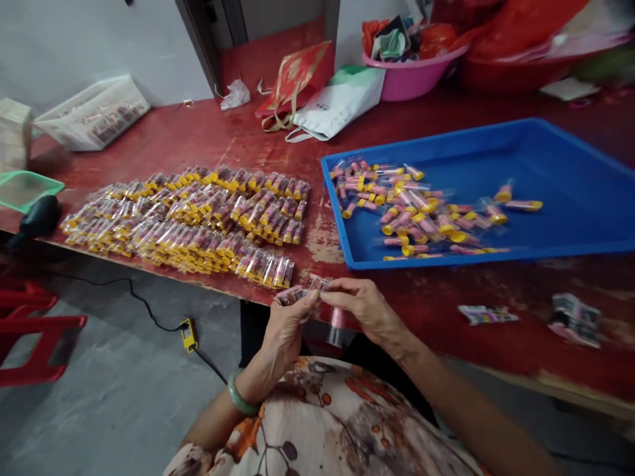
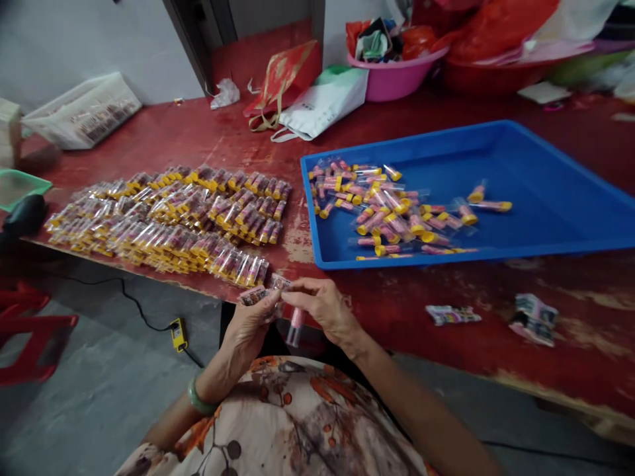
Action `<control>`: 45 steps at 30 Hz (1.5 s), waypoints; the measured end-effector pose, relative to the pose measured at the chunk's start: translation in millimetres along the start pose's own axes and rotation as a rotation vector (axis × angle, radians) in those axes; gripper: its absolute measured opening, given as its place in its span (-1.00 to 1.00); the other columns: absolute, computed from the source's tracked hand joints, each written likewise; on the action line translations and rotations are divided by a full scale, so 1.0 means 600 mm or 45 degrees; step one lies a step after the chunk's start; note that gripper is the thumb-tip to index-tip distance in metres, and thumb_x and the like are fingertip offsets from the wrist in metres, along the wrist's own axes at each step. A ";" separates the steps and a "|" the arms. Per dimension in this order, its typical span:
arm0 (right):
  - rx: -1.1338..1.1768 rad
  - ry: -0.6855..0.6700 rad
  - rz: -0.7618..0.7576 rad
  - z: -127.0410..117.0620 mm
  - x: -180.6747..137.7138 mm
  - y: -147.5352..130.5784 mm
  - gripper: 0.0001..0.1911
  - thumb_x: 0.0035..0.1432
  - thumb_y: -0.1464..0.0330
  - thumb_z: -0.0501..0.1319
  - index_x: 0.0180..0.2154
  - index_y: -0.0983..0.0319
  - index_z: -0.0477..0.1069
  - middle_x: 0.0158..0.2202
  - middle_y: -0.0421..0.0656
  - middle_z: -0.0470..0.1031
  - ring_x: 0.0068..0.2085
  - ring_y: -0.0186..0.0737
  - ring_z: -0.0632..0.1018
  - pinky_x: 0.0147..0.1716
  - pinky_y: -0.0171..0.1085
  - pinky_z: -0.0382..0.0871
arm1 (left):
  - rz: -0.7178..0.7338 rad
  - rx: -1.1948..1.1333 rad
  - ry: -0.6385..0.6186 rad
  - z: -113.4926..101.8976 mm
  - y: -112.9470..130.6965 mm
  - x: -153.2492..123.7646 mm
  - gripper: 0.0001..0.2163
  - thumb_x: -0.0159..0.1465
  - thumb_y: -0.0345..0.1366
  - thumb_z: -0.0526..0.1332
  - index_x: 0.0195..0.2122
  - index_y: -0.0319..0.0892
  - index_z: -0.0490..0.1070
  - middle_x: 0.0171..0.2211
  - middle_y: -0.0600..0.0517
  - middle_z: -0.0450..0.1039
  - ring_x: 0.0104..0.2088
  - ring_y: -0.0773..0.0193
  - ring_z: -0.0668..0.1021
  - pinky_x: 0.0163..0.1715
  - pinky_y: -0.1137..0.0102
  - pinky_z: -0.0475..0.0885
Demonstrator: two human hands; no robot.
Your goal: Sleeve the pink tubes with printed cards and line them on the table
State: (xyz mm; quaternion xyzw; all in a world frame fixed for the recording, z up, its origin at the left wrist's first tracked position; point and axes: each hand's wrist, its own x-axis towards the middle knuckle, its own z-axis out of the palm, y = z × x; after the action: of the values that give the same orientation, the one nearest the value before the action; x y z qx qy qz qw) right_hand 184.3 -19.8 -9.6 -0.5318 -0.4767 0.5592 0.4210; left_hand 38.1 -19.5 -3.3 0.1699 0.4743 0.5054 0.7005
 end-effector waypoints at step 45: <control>-0.350 0.602 -0.902 0.016 -0.101 0.077 -0.74 0.13 0.49 0.24 -0.11 0.20 0.34 -0.17 -0.09 0.44 -0.22 -0.20 0.57 -0.36 -0.24 0.56 | -0.311 -0.287 0.133 0.011 0.006 -0.007 -0.72 -0.09 -0.34 0.49 -0.38 -0.21 0.47 -0.45 0.08 0.53 -0.50 0.34 0.54 -0.46 0.41 0.51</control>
State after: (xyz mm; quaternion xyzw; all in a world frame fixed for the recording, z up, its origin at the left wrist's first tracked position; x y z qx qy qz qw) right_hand 181.3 -88.5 -43.3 -0.5000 -0.5901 0.1751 0.6092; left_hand 41.4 -20.3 4.7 0.0049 0.4673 0.4746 0.7459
